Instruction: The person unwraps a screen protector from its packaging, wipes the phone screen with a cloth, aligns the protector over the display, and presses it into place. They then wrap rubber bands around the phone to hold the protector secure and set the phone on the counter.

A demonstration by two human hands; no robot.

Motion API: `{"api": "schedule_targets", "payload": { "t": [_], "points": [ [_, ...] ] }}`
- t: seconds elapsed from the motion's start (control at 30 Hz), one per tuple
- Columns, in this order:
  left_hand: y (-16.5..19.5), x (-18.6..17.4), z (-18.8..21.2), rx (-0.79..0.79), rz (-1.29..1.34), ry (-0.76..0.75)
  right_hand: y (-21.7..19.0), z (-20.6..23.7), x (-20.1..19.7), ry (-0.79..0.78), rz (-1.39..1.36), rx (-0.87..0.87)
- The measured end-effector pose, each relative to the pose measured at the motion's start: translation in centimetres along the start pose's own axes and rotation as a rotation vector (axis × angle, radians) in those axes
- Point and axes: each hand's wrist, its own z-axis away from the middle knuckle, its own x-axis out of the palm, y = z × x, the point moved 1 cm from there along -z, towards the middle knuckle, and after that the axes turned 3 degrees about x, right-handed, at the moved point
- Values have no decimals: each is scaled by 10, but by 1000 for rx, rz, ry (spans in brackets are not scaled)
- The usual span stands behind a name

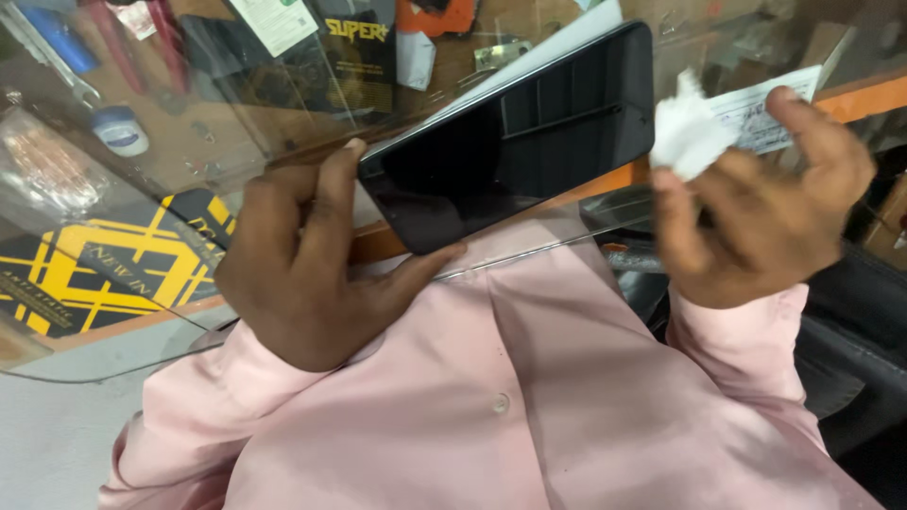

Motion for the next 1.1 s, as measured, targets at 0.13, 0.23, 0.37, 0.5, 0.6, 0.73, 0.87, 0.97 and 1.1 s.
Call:
{"api": "schedule_targets", "payload": {
  "t": [0.13, 0.23, 0.37, 0.5, 0.6, 0.73, 0.87, 0.97, 1.1],
  "points": [
    [1, 0, 1, -39, 18, -9, 18, -2, -2, 46, -401, 398],
    [0, 1, 2, -43, 16, -31, 23, -32, -7, -104, -490, 287],
    [-2, 2, 3, -45, 3, -49, 30, -76, -12, -277, -550, -53],
    [-2, 0, 6, -70, -24, -78, 14, -85, -4, -189, -563, -90],
    [-3, -1, 6, -48, -7, -85, 13, -89, 5, -155, -620, -222],
    [-2, 0, 3, -55, -27, -84, 23, -96, 13, -95, -571, -636],
    [-2, -2, -1, -41, -24, -97, 24, -80, 11, -155, -491, -760],
    [-2, -4, -3, -42, -11, -109, 17, -56, 2, -228, -426, -622],
    [1, -3, -4, -62, -54, -97, 14, -40, -10, -391, -450, -147]
  ]
}}
